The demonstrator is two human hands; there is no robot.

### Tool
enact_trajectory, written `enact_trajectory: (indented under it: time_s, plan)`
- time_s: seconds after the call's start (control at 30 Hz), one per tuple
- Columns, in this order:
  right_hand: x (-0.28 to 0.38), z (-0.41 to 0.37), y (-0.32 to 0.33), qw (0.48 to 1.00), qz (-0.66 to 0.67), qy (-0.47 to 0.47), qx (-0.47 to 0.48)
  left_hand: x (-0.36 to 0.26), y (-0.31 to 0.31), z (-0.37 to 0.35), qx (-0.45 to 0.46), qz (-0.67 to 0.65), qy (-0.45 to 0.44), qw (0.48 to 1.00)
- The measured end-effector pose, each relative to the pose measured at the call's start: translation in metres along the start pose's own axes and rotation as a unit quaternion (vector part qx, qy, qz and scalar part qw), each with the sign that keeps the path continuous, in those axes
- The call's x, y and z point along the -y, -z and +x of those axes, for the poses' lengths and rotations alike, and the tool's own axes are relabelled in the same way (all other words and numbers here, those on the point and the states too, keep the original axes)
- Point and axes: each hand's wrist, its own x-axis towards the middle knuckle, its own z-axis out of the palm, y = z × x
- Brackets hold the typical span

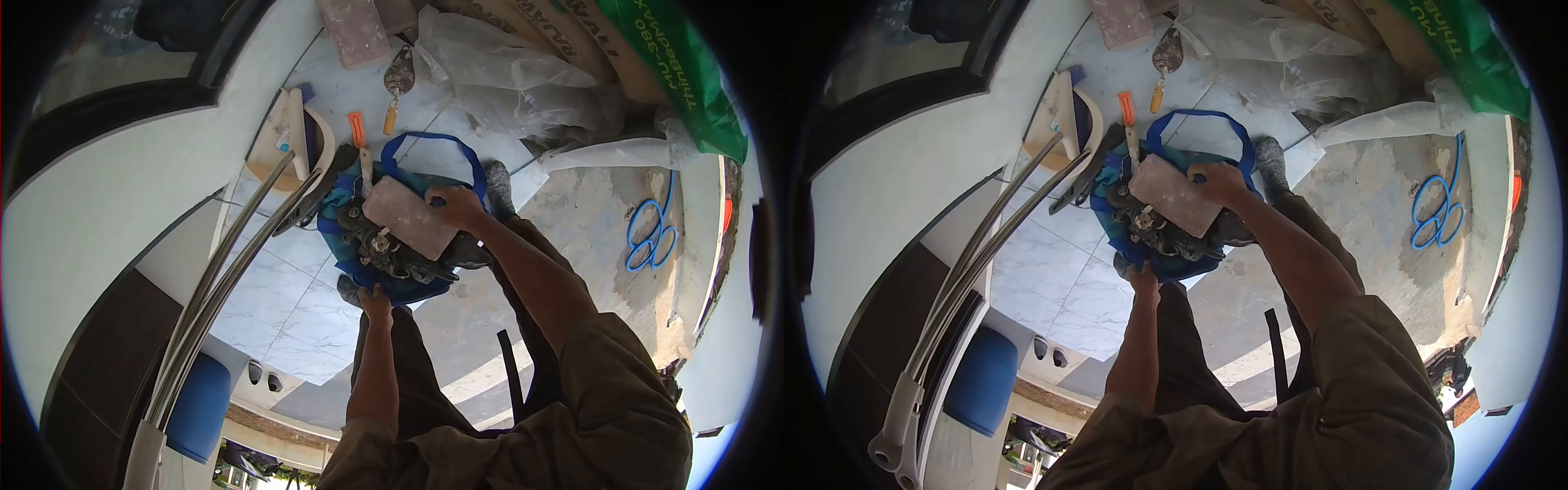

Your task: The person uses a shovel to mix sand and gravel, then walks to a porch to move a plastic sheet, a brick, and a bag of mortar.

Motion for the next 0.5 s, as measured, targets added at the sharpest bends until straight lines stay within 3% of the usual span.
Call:
enact_trajectory:
  time_s: [0.07,0.1,0.2,0.27,0.4,0.5]
  plan:
    - [0.007,-0.032,-0.012,0.999,0.006,0.039,-0.004,0.028,0.022,0.017,-0.005,0.027,-0.068,0.997]
    - [0.011,-0.048,-0.021,0.999,0.014,0.05,-0.018,0.011,0.031,-0.002,-0.029,0.026,-0.119,0.992]
    - [0.023,-0.091,-0.055,0.995,0.045,0.079,-0.045,-0.018,0.07,-0.036,-0.068,0.118,-0.089,0.987]
    - [0.031,-0.111,-0.076,0.991,0.069,0.101,-0.051,-0.014,0.095,-0.041,-0.1,0.18,-0.137,0.969]
    - [0.059,-0.119,-0.12,0.985,0.101,0.137,-0.033,0.029,0.153,-0.024,-0.145,0.173,-0.104,0.969]
    - [0.079,-0.103,-0.151,0.977,0.119,0.178,0.0,0.047,0.177,-0.022,-0.173,0.095,-0.058,0.979]
